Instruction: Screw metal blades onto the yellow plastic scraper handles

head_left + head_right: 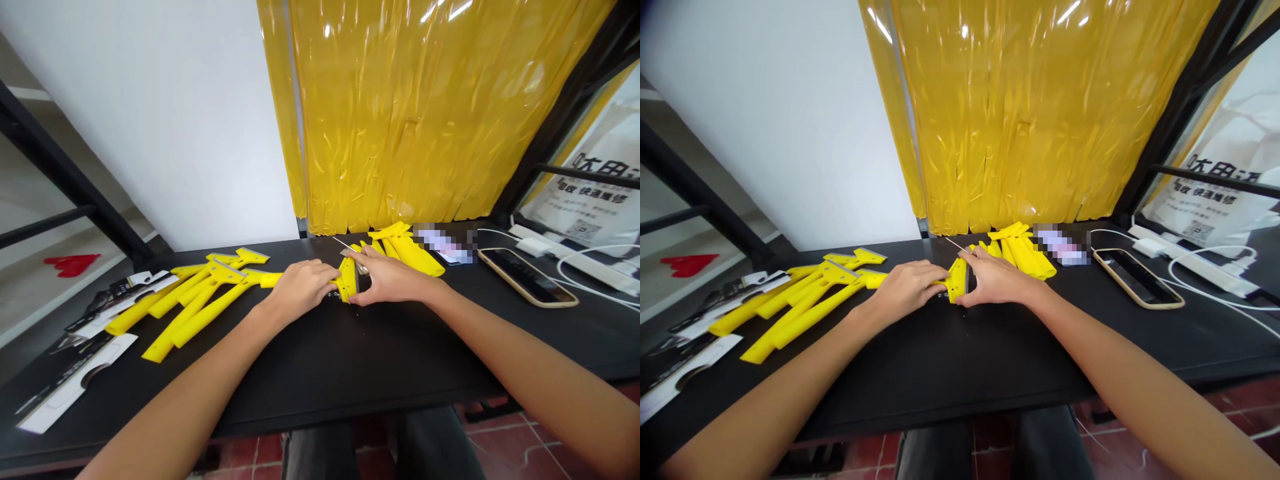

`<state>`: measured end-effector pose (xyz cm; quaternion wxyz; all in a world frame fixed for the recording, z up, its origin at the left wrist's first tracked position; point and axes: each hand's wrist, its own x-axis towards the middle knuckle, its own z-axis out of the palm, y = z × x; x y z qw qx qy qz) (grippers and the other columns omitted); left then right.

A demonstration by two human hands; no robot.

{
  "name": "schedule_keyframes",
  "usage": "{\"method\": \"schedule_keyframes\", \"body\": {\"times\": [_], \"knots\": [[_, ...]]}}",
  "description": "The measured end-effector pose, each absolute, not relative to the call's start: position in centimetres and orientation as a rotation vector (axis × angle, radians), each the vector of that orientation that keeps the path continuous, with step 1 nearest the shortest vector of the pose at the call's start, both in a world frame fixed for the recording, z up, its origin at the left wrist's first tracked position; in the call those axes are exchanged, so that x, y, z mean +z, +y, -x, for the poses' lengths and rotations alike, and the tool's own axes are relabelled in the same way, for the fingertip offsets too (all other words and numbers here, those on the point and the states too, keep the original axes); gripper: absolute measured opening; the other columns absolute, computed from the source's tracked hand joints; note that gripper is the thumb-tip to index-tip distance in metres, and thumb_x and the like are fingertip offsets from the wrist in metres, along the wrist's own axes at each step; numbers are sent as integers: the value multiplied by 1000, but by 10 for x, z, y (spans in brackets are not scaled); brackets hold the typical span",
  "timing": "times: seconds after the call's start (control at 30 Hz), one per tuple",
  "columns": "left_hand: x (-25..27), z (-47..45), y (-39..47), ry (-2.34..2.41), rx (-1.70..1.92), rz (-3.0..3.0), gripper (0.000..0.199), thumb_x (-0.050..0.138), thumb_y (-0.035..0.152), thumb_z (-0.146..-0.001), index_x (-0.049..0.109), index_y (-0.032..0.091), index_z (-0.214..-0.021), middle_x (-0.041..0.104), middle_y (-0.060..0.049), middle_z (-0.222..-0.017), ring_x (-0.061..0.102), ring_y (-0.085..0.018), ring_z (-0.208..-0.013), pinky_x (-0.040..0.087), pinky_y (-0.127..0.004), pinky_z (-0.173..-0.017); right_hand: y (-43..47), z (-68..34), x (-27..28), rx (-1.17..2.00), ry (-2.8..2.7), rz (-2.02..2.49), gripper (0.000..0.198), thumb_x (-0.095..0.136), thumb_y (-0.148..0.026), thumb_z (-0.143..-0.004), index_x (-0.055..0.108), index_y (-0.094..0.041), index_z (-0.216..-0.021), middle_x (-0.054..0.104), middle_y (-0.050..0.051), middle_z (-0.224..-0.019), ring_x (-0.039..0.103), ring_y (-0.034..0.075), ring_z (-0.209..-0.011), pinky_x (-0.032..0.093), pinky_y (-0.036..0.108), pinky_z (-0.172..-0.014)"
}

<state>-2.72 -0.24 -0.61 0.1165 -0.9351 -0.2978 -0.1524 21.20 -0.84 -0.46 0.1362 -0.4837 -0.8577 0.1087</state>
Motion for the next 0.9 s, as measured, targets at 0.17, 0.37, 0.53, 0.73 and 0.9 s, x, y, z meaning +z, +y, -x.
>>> {"method": "schedule_keyframes", "body": {"times": [0.17, 0.37, 0.53, 0.73, 0.9], "knots": [[-6, 29, -2, -898, -499, 2752, 15, 63, 27, -95, 68, 18, -107, 76, -5, -102, 68, -23, -94, 52, -34, -80, -6, -215, -4, 280, -2470, 1387, 101, 73, -64, -69, 35, -27, -155, 47, 17, -145, 54, 39, -128, 45, 48, -102], [-8, 31, -1, -976, -595, 2797, 21, 61, 30, -97, 69, 18, -112, 75, -7, -107, 70, -22, -97, 53, -33, -84, 8, -230, -3, 214, -2360, 1327, 89, 72, -62, -73, 46, -21, -148, 55, 15, -132, 61, 33, -114, 47, 41, -96], [-11, 32, 1, -1017, -613, 2802, 24, 61, 32, -97, 70, 18, -114, 74, -7, -113, 70, -24, -102, 53, -35, -88, 23, -249, -1, 148, -2280, 1416, 71, 68, -58, -79, 57, -20, -138, 62, 13, -120, 63, 29, -106, 48, 38, -91], [-12, 32, 2, -1039, -583, 2801, 23, 61, 32, -97, 70, 19, -113, 75, -7, -112, 70, -23, -100, 53, -34, -86, 4, -233, 4, 75, -2445, 1515, 51, 58, -67, -83, 75, -26, -106, 71, 9, -106, 67, 27, -94, 47, 35, -80], [-12, 30, 0, -1021, -552, 2806, 19, 62, 31, -96, 70, 20, -110, 75, -5, -108, 70, -23, -97, 52, -32, -82, -10, -204, 1, -63, -2383, 1858, 49, 50, -62, -85, 72, -21, -68, 72, 10, -77, 67, 28, -78, 42, 35, -66]]}}
